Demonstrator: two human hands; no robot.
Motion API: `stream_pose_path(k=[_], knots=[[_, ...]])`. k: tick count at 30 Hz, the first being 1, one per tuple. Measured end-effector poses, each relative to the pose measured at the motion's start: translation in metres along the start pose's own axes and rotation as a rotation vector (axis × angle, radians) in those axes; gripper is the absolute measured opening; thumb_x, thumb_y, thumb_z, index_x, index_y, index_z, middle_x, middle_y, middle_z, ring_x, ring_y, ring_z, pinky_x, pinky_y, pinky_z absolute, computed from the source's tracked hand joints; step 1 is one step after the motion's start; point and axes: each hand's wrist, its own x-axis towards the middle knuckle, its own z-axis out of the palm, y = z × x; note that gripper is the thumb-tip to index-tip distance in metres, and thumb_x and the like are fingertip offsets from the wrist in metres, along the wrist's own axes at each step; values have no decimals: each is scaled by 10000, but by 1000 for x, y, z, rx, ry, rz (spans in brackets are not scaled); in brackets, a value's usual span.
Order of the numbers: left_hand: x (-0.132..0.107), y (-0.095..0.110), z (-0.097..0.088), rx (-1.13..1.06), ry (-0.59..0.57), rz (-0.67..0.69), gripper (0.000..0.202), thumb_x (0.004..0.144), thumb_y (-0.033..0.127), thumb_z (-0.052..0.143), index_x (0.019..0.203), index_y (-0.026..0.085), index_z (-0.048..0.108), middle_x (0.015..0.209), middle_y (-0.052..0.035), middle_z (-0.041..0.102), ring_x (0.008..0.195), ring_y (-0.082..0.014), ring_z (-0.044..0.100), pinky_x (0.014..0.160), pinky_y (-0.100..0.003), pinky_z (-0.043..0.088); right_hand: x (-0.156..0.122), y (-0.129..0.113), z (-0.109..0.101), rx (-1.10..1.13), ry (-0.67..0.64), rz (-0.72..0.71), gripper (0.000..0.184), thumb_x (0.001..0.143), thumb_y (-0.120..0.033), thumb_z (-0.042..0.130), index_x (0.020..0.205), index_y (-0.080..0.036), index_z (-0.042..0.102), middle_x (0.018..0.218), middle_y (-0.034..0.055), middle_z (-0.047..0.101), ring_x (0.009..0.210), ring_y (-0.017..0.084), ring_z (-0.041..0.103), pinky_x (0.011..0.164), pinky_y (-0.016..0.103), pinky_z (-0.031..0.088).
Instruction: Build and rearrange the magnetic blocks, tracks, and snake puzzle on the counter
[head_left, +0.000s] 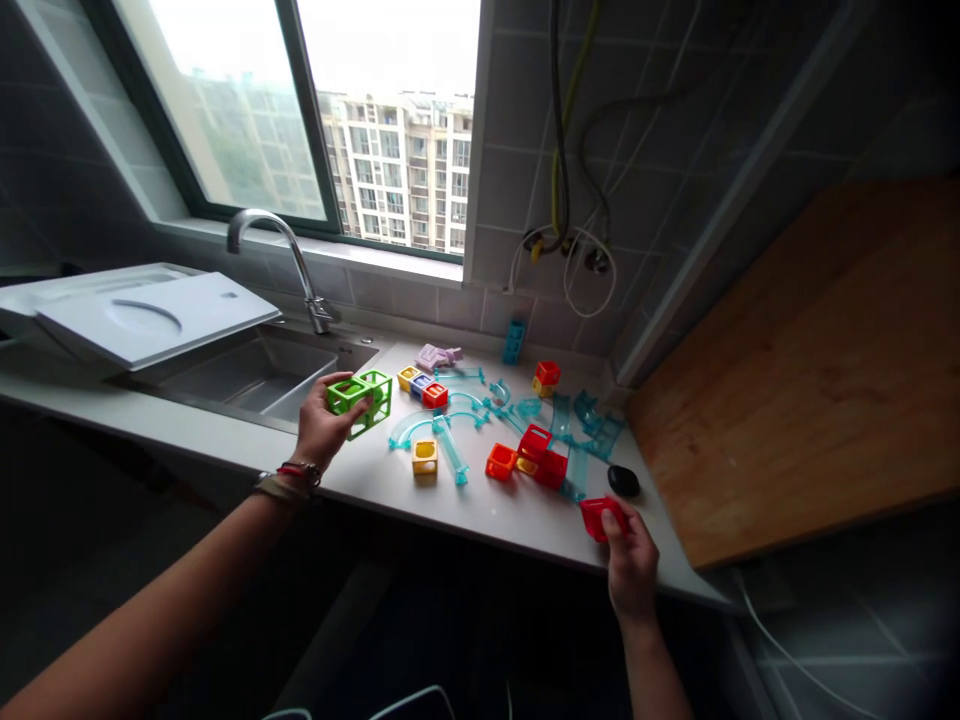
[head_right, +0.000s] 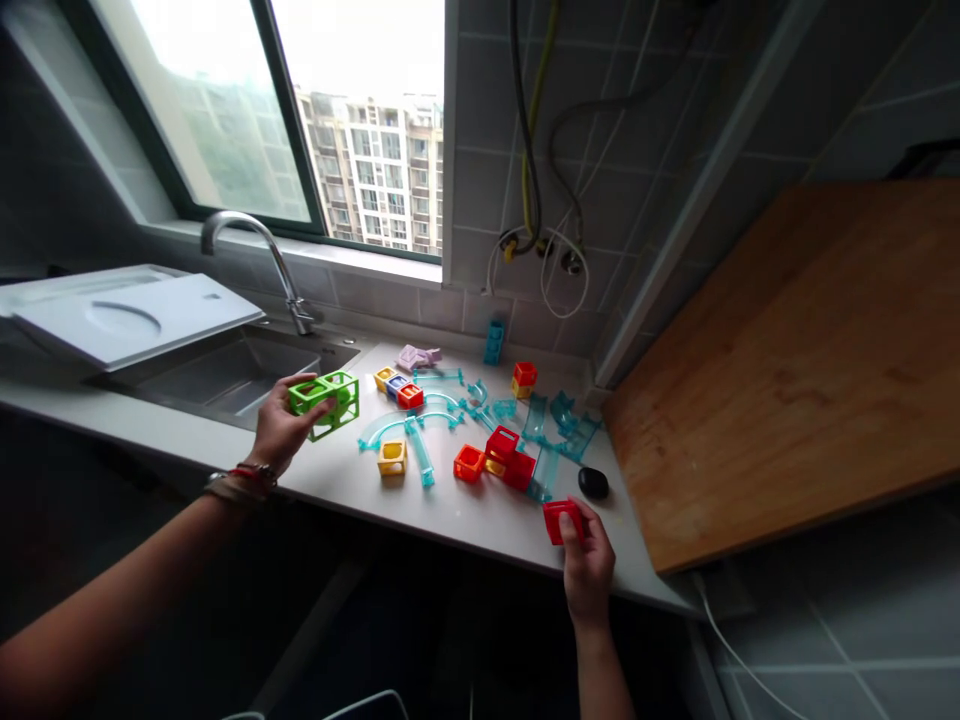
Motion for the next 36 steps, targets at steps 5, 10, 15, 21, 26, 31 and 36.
stream_pose_path(k=[5,10,15,21,26,31,36], knots=[[22,-50,9,4,-14,-25,743,690,399,837,1308,122,532,1177,-138,681,1041,-249,671,923,-414,563,5,2,-1,7,-43,14,535,814,-568,727,1177,-175,708,1090,112,752,923,261,703,815,380,554],[18,-82,9,37,-67,-46,809,631,451,864,1290,110,543,1180,-140,689,1033,-258,665,933,-411,547,9,11,-4,45,-10,50,556,779,-597,742,1125,-161,724,1042,109,763,881,260,710,772,370,564],[21,-99,6,93,-62,-30,858,633,492,874,1323,121,523,1213,-142,679,1063,-261,658,958,-402,528,9,12,-4,80,-36,75,560,794,-573,742,1175,-165,700,1071,85,750,912,245,700,770,335,562],[17,-106,5,162,-64,-21,984,633,496,889,1434,167,421,1302,-168,640,1119,-287,663,1003,-449,517,10,4,1,109,-50,95,608,762,-603,754,1165,-152,699,1013,76,753,827,221,702,679,302,567],[5,-103,1,206,-45,19,1122,640,514,871,1535,173,286,1504,-200,468,1369,-354,502,1155,-508,397,12,-1,5,158,-52,129,605,713,-613,776,1103,-156,711,933,57,752,755,185,689,613,258,544],[-9,-100,-6,237,-18,67,1234,641,560,849,1581,106,192,1630,-235,247,1526,-395,237,1258,-518,221,14,-10,4,222,-73,193,541,672,-585,815,994,-159,723,822,25,749,679,164,680,573,239,529],[-14,-99,-11,251,5,99,1102,733,551,770,1565,89,214,1603,-245,282,1523,-390,252,1251,-528,241,18,-13,2,284,-70,263,547,660,-582,834,977,-155,708,741,3,733,582,136,650,530,227,528]])
